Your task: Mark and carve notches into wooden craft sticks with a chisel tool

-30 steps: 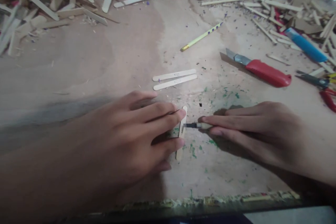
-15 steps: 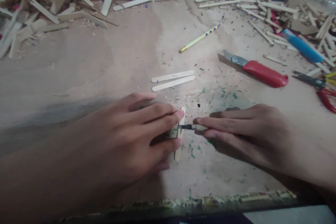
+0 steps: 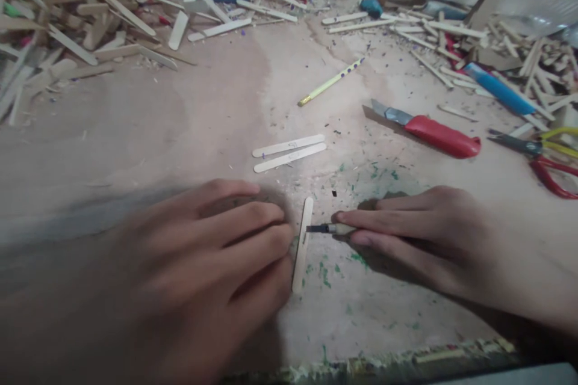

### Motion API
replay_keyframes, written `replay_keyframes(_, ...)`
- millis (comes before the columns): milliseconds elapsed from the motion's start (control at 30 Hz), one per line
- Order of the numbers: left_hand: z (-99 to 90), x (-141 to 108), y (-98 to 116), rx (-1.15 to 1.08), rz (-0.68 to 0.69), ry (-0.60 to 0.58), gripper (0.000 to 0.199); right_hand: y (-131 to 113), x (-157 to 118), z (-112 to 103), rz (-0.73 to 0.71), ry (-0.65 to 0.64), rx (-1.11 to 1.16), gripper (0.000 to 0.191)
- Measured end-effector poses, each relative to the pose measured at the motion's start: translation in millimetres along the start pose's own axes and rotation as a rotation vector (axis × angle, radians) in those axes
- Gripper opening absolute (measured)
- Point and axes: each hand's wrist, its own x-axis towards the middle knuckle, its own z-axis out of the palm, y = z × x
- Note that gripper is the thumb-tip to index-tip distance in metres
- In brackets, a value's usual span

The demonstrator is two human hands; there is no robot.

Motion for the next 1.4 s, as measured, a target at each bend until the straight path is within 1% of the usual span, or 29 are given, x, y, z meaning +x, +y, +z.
replay_keyframes(67, -0.7, 2.0, -0.1, 0.008, -0.014, 0.053, 0.027, -0.3, 0.3, -0.7, 0.003, -0.032, -0.008, 0.030)
replay_keyframes(133, 2.2, 2.9, 0.9, 0.067, -0.025, 0.084, 0.030, -1.8, 1.3, -2.8, 0.002, -0.082, -0.024, 0.030)
replay_keyframes(233, 13.3, 2.7, 4.4, 0.155, -0.036, 0.157, 0.035, -5.1, 2.2, -5.5, -0.007, -0.054, -0.015, 0.032)
replay_keyframes(267, 17.3, 2.9, 5.6, 0.161, -0.056, 0.202, 0.035, -6.2, 2.3, -6.0, -0.005, -0.050, -0.013, 0.033)
replay_keyframes(333, 23.0, 5.1, 7.4, 0.115, -0.149, 0.282, 0.037, -7.9, 2.1, -6.7, 0.001, -0.088, -0.025, 0.032)
replay_keyframes(367, 24.1, 6.9, 8.0, 0.085, -0.194, 0.289, 0.040, -8.2, 1.9, -6.8, 0.001, -0.099, -0.033, 0.032)
replay_keyframes(400, 24.1, 9.0, 8.3, 0.067, -0.188, 0.273, 0.045, -8.1, 1.6, -6.5, -0.005, -0.097, -0.036, 0.032)
replay_keyframes(467, 22.1, 12.6, 8.8, 0.069, -0.097, 0.209, 0.049, -6.9, 0.7, -4.8, -0.007, -0.063, -0.030, 0.033)
replay_keyframes(500, 20.9, 13.9, 9.1, 0.070, -0.042, 0.187, 0.049, -5.9, 0.1, -3.6, -0.003, -0.057, -0.024, 0.034)
replay_keyframes(567, 19.7, 15.1, 10.0, 0.064, -0.003, 0.159, 0.047, -3.8, -1.1, -1.2, 0.002, -0.027, -0.022, 0.033)
replay_keyframes(733, 18.4, 14.9, 10.2, 0.010, -0.043, 0.151, 0.054, -0.9, -2.1, -1.0, -0.028, -0.026, -0.047, 0.030)
replay_keyframes(867, 11.2, 8.2, 3.1, 0.077, 0.003, 0.099, 0.056, -0.6, -1.4, -6.5, -0.046, -0.043, -0.070, 0.030)
replay_keyframes(933, 8.3, 3.2, -2.0, 0.122, 0.016, 0.056, 0.052, -0.5, -1.2, -9.4, -0.051, -0.053, -0.093, 0.030)
replay_keyframes(1067, 7.6, -0.9, -9.7, 0.211, 0.041, 0.053, 0.036, 0.4, -1.4, -12.6, -0.074, -0.049, -0.119, 0.029)
replay_keyframes(1133, 8.5, 0.8, -10.2, 0.217, 0.026, 0.066, 0.033, 1.5, -1.9, -12.3, -0.099, -0.040, -0.133, 0.028)
replay_keyframes(1267, 9.8, 5.1, -6.8, 0.209, -0.020, 0.085, 0.046, 4.7, -3.4, -8.0, -0.171, 0.011, -0.190, 0.030)
replay_keyframes(1400, 8.8, 4.1, -5.9, 0.202, -0.017, 0.051, 0.047, 6.7, -5.1, -1.0, -0.215, 0.027, -0.212, 0.026)
